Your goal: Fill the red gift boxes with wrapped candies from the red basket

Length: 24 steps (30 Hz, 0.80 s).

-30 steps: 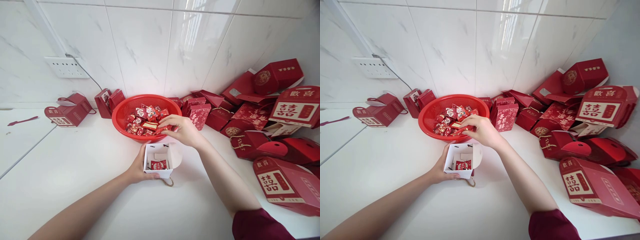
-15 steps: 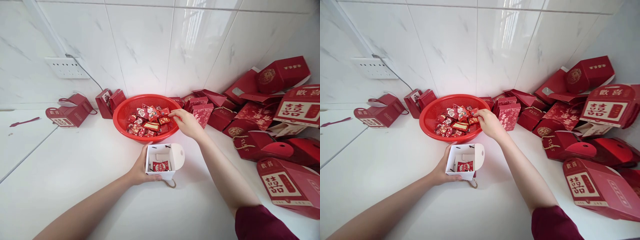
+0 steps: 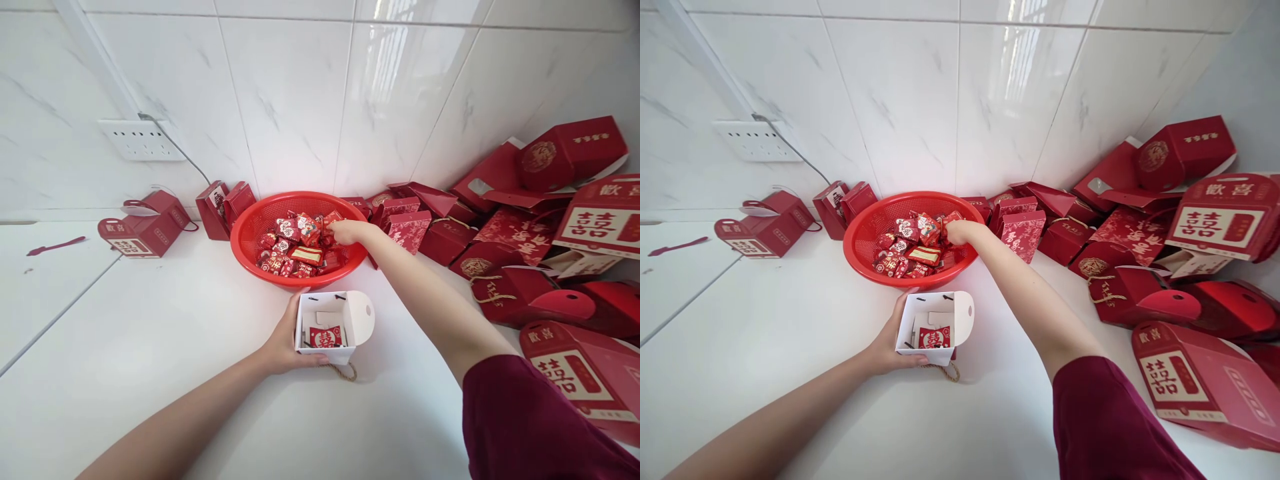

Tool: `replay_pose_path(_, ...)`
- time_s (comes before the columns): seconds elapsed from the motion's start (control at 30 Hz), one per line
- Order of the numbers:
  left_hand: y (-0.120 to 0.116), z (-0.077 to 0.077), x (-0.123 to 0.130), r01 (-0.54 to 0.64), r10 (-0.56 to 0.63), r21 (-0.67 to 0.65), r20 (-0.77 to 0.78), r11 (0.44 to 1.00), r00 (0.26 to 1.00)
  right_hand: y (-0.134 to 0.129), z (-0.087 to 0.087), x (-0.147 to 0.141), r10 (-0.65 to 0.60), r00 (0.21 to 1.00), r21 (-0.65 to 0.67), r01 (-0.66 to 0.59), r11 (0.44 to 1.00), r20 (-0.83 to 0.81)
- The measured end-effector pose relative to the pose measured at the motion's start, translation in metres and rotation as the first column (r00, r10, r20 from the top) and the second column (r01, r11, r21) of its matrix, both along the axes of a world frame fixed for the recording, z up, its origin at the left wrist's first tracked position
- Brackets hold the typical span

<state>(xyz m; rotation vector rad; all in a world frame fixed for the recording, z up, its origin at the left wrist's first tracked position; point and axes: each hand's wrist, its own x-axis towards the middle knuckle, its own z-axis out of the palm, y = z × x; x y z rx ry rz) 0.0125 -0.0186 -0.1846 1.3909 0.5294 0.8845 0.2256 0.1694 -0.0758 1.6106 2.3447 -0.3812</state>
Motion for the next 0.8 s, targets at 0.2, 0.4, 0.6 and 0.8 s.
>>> replay_pose_path(0.2,0.002,-0.004,-0.002,0.009,-0.008,0.033,-0.036,0.999,0.999,0.016,-0.020,-0.005,0.027,0.989,-0.068,-0.017,0.998,0.146)
replay_pose_path(0.4,0.004,-0.005,-0.003,0.010,-0.005,0.077,-0.059,0.997,0.998,0.021,-0.038,-0.003,0.038,0.978,-0.148,-0.008,0.989,0.207)
replay_pose_path(0.6,0.003,-0.005,-0.002,0.005,0.000,0.084,-0.056,0.996,0.998,0.021,-0.039,-0.002,0.027,0.981,-0.156,0.003,0.988,0.193)
replay_pose_path(0.8,0.002,-0.002,-0.001,-0.006,0.010,0.111,-0.038,0.994,0.999,0.002,-0.021,0.000,-0.061,0.998,0.046,0.060,0.997,0.019)
